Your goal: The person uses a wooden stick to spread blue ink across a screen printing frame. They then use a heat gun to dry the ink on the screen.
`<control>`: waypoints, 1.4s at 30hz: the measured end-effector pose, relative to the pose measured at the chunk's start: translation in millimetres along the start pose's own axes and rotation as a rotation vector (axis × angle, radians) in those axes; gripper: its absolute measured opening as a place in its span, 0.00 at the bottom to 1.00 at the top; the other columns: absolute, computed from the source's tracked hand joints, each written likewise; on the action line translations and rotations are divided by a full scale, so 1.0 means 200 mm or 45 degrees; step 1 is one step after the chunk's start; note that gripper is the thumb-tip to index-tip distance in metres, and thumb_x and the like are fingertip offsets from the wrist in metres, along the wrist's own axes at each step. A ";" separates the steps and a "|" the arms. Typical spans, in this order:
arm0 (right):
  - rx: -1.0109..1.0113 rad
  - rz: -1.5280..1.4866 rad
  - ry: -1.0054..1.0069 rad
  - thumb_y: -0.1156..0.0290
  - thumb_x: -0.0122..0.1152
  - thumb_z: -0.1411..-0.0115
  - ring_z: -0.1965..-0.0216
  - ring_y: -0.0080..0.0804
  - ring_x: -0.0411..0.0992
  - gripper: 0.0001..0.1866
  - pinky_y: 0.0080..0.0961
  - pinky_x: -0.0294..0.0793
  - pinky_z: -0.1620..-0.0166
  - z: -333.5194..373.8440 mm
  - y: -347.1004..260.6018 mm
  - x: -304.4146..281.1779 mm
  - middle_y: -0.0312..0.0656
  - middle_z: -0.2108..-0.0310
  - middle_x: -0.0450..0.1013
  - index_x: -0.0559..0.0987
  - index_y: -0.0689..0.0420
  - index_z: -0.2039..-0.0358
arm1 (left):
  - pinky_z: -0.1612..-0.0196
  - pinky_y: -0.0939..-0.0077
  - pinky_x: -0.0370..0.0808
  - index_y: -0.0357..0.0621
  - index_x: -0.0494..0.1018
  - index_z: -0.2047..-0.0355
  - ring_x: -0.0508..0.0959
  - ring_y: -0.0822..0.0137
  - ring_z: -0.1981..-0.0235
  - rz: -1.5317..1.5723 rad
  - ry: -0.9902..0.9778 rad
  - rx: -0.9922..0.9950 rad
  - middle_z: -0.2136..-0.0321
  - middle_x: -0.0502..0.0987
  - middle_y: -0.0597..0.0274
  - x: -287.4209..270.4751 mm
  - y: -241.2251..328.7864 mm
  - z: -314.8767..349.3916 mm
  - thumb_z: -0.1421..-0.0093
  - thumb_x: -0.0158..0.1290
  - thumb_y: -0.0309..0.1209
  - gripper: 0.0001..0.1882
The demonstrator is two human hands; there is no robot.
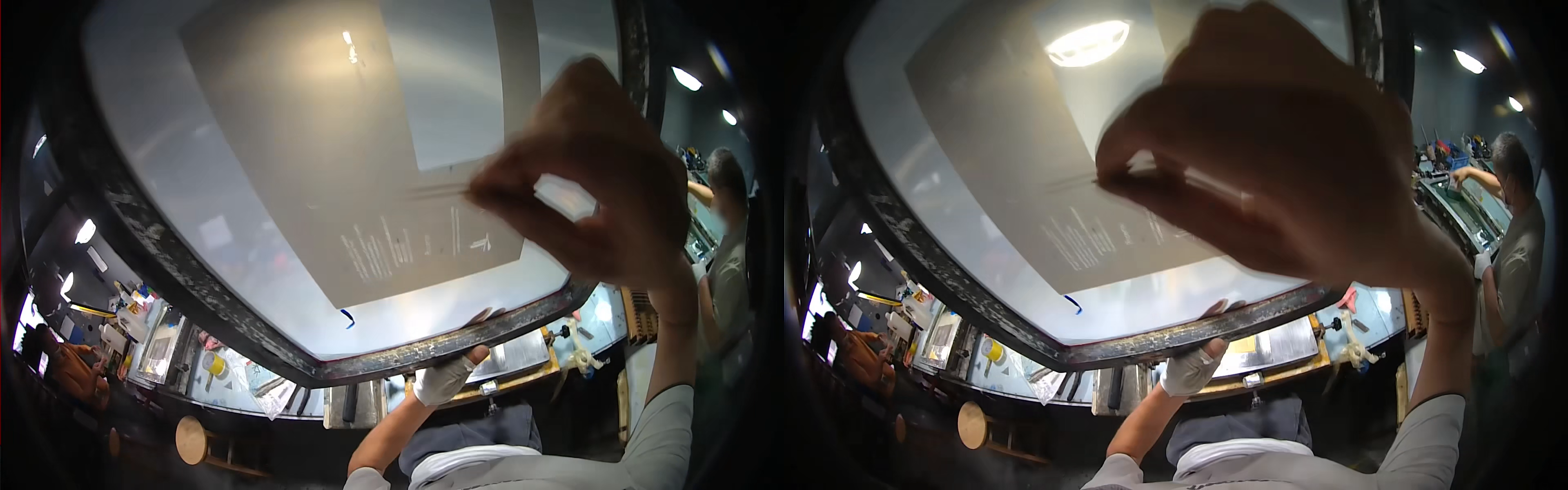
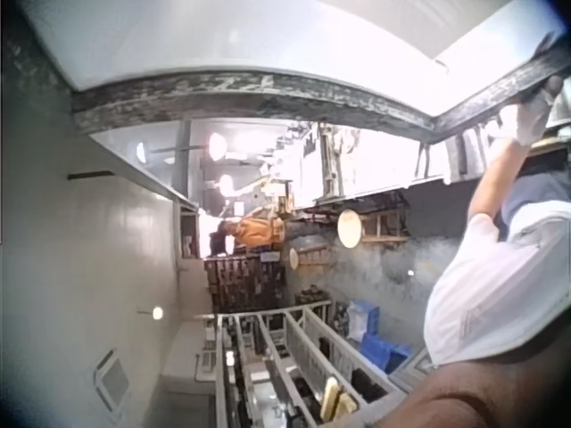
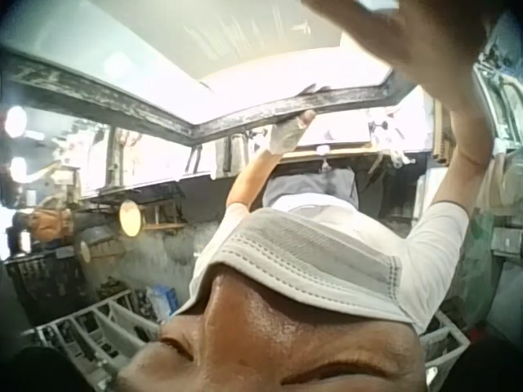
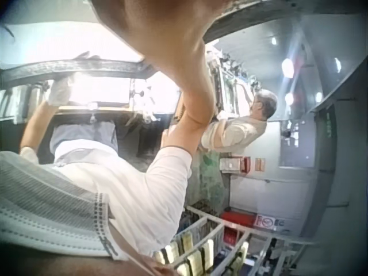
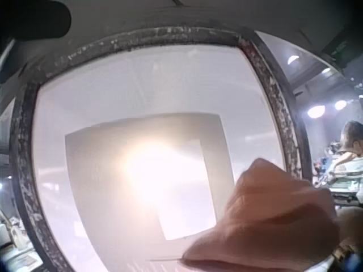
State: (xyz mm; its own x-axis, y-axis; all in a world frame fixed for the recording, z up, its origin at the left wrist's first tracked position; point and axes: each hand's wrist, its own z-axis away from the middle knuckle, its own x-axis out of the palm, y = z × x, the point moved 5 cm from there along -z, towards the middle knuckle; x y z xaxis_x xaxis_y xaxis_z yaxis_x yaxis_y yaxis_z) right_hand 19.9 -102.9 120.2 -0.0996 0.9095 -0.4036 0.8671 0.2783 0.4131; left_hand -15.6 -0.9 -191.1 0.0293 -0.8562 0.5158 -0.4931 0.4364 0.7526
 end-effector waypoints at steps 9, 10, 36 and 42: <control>-0.075 -0.278 -0.084 0.64 0.69 0.50 0.88 0.14 0.58 0.11 0.15 0.53 0.85 0.27 -0.20 0.13 0.26 0.89 0.63 0.80 0.57 0.73 | 0.42 0.72 0.64 0.39 0.64 0.44 0.67 0.67 0.45 -0.940 0.080 0.001 0.47 0.69 0.57 0.00 0.03 0.05 0.38 0.55 0.27 0.23; -0.069 -0.271 -0.050 0.64 0.69 0.51 0.88 0.13 0.59 0.11 0.15 0.53 0.85 0.27 -0.20 0.14 0.26 0.88 0.63 0.80 0.57 0.73 | 0.42 0.73 0.64 0.39 0.64 0.44 0.67 0.67 0.46 -0.959 0.080 0.005 0.47 0.69 0.57 0.00 0.02 0.04 0.38 0.55 0.27 0.23; -0.155 -0.073 0.009 0.65 0.65 0.52 0.86 0.16 0.61 0.10 0.18 0.54 0.79 0.17 -0.25 0.23 0.26 0.87 0.66 0.81 0.56 0.71 | 0.45 0.75 0.69 0.38 0.67 0.48 0.71 0.67 0.49 -1.017 0.055 0.000 0.52 0.72 0.58 0.08 -0.01 0.05 0.38 0.54 0.24 0.18; -0.143 -0.206 0.118 0.72 0.70 0.52 0.86 0.18 0.60 0.07 0.19 0.55 0.80 0.13 -0.20 0.13 0.27 0.87 0.63 0.80 0.57 0.73 | 0.45 0.76 0.70 0.37 0.68 0.49 0.71 0.67 0.50 -0.924 0.095 -0.045 0.53 0.73 0.58 0.06 0.03 0.08 0.39 0.54 0.23 0.17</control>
State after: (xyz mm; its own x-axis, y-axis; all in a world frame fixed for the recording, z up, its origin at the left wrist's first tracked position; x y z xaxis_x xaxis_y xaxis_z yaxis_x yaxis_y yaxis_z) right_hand -4.7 -98.6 73.1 -0.2822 0.8733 -0.3972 0.7769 0.4509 0.4394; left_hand -32.0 -11.9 -186.2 0.3981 -0.9127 -0.0919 -0.2988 -0.2238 0.9277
